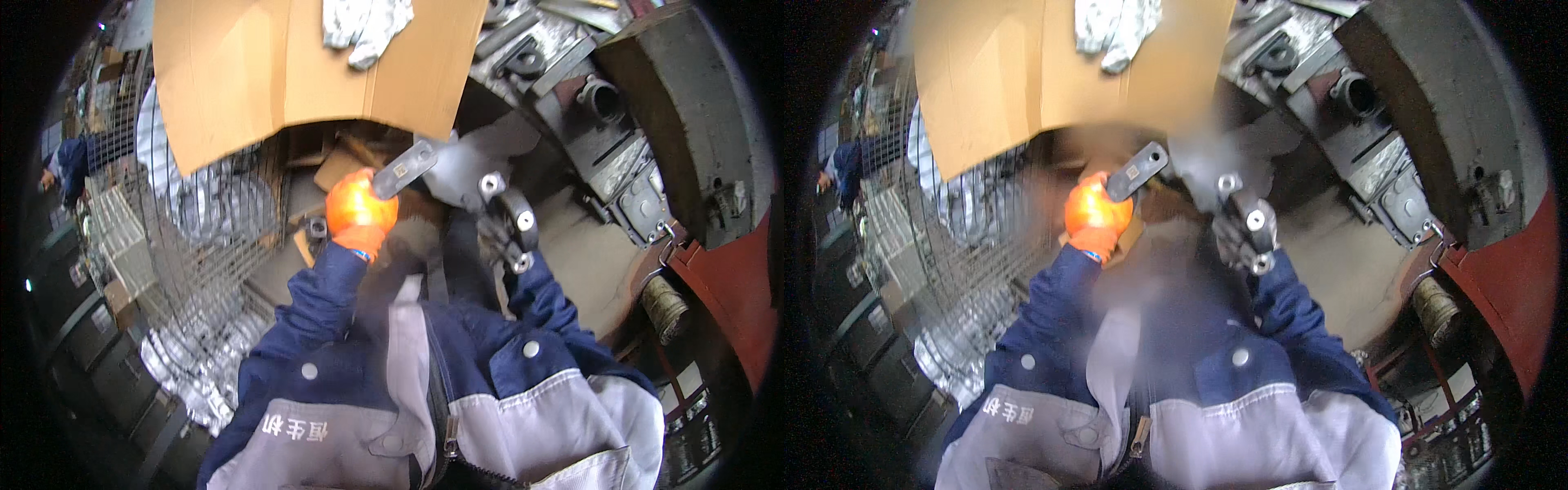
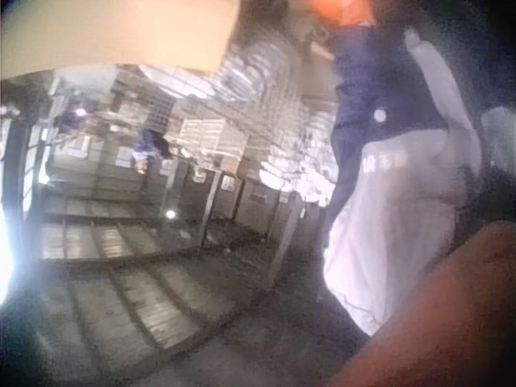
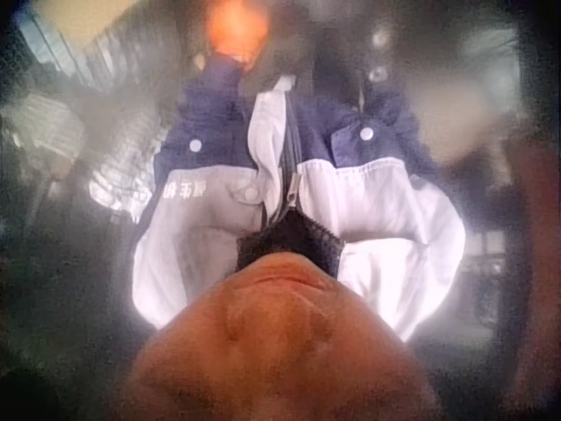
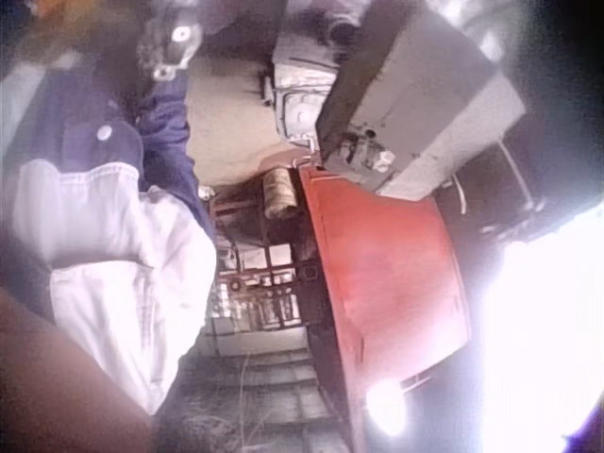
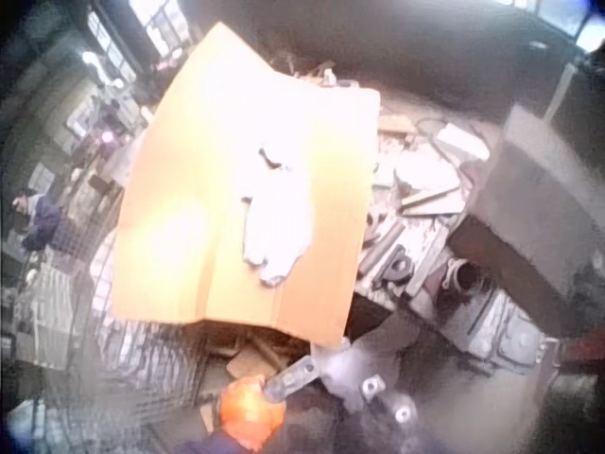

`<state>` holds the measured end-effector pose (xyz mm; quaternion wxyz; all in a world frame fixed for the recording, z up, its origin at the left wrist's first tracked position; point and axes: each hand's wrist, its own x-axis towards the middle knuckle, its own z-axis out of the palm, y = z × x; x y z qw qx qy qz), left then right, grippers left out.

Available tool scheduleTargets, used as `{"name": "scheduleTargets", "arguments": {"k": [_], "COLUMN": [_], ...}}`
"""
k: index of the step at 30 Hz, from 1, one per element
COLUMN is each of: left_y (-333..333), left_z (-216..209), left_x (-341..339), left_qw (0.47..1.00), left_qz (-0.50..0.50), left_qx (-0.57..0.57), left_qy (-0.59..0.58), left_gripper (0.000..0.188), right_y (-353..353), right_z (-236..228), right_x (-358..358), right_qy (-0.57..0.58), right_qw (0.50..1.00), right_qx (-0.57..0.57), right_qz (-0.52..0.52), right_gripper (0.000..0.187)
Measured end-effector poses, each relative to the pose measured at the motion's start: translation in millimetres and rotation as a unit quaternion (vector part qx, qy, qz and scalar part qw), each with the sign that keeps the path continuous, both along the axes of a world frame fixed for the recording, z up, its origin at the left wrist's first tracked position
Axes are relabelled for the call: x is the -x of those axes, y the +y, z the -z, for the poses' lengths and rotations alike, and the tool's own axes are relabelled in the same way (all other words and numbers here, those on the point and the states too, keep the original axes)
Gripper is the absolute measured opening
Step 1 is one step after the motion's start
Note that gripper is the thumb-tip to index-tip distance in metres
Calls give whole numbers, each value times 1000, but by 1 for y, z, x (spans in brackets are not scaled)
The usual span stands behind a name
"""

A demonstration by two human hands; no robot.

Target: The person picks up several metal castings from a workbench, places them on a wooden board, and uses a handheld angle grinder to smooth their surfaces. The person handles each part individually, repositions them, and continues grinding until the clip ends.

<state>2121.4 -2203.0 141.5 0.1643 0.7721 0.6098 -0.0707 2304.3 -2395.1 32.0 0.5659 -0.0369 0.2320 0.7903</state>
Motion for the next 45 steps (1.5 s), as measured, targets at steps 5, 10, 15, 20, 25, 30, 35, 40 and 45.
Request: {"name": "scheduleTargets", "arguments": {"k": [5,10,15,20,25,30,35,40,45], "left_y": [61,123,149,126,65,-28,-116,-214,-285], "left_z": [54,121,155,153,69,-23,-63,-116,-148], "left_x": [-68,-178,-279,-238,-64,134,300,444,538], "left_qw": [893,968,956,934,847,559,930,816,548], "left_qz": [-235,-52,61,-1,-10,-126,184,-73,-271], "left_qx": [301,195,154,175,364,534,-109,83,137], "left_qy": [-239,-152,-243,-310,-386,-621,-300,-567,-779], "left_gripper": [28,45,42,25,35,50,46,49,50], "right_y": [-13,-66,-86,-46,30,73,55,14,-9], "right_z": [5,16,22,5,-36,-103,-167,-217,-260], "right_x": [-12,-13,-31,-56,-14,102,259,389,490], "right_qy": [46,18,-34,-170,-141,-344,-499,-494,-431], "right_qw": [997,996,985,961,987,933,857,806,742], "right_qx": [-36,28,102,212,76,110,-100,-275,-413], "right_qz": [59,86,137,54,14,-14,-82,-175,-306], "right_gripper": [68,77,53,46,40,19,46,27,30]}}
